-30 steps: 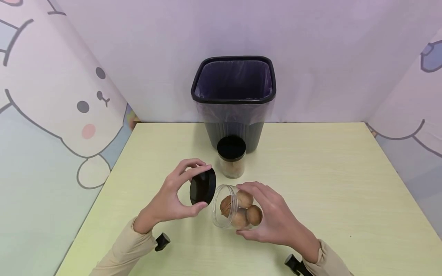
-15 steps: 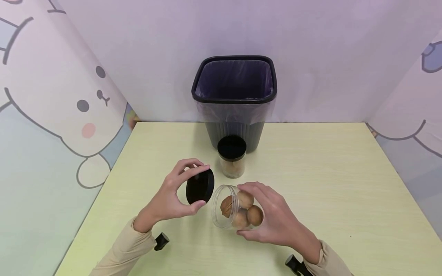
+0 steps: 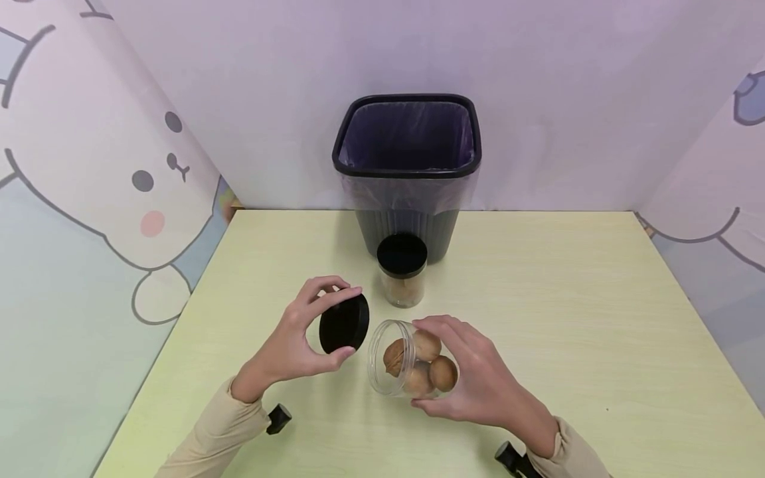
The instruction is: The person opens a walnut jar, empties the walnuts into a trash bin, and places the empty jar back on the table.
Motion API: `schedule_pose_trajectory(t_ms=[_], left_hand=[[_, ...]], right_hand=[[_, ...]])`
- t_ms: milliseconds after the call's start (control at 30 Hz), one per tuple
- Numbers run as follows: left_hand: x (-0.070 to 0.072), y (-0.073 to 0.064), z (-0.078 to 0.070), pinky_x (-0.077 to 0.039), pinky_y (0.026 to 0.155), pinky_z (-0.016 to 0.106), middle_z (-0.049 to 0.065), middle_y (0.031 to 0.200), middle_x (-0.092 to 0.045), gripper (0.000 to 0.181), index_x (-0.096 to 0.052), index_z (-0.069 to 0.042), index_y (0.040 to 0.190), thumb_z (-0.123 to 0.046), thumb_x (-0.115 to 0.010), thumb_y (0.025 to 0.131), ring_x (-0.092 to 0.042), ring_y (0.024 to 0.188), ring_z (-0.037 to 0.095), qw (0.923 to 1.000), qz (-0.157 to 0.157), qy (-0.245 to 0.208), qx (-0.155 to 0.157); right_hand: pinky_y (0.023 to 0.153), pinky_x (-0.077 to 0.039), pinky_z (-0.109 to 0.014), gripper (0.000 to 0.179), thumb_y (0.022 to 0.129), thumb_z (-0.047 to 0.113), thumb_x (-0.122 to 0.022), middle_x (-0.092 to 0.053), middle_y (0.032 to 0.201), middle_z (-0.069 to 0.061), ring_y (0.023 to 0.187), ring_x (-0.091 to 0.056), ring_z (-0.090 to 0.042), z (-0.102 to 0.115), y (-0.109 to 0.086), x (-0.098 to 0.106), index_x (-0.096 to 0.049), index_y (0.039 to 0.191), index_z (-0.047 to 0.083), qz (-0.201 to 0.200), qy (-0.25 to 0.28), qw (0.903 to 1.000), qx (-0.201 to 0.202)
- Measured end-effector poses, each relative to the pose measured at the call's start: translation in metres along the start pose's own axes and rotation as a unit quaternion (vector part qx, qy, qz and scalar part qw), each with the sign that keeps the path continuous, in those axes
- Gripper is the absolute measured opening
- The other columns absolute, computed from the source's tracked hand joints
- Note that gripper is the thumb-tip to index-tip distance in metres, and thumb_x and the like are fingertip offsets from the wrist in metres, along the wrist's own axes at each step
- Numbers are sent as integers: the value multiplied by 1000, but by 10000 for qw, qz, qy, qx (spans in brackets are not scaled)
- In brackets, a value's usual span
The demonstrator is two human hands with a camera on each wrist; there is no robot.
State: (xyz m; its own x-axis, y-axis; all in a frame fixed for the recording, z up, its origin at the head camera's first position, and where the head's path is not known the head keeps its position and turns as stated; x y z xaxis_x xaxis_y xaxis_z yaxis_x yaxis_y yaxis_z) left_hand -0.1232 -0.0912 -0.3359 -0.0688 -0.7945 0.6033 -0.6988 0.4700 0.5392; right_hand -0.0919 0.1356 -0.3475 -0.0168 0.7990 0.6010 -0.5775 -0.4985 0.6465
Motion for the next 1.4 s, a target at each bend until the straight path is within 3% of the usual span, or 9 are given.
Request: schedule_pose_trajectory(t_ms=[833, 1400], left_hand=[[-7, -9, 14, -43, 77, 34, 1, 126, -46, 65, -57, -23, 130, -31, -77, 69, -40, 105, 18, 9994, 41, 188, 270], [-19, -22, 30, -44, 79, 34, -2, 127, -45, 65, -57, -27, 130, -30, -78, 68, -39, 107, 16, 9972, 144, 203, 706]], right_hand=[[93, -38, -16, 98, 36, 24, -95, -60, 114, -4, 99, -58, -15, -5, -2, -2, -55, 122, -2, -1, 24, 9999, -98], [93, -38, -15, 99, 38, 25, -94, -60, 115, -2, 101, -58, -14, -9, -4, -3, -54, 125, 0, 65, 29, 9998, -194]])
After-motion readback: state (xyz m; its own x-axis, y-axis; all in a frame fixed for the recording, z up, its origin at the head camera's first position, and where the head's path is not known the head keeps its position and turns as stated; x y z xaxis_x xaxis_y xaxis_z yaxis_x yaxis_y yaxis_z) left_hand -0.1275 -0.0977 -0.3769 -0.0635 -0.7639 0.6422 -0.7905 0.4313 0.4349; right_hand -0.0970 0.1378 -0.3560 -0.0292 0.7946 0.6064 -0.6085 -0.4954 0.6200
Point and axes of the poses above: each hand's wrist, its own y-axis towards the middle knuckle, its own x-axis out of the back of the hand, z = x × y, the point moved 6 cm from there along y, towards the middle knuckle
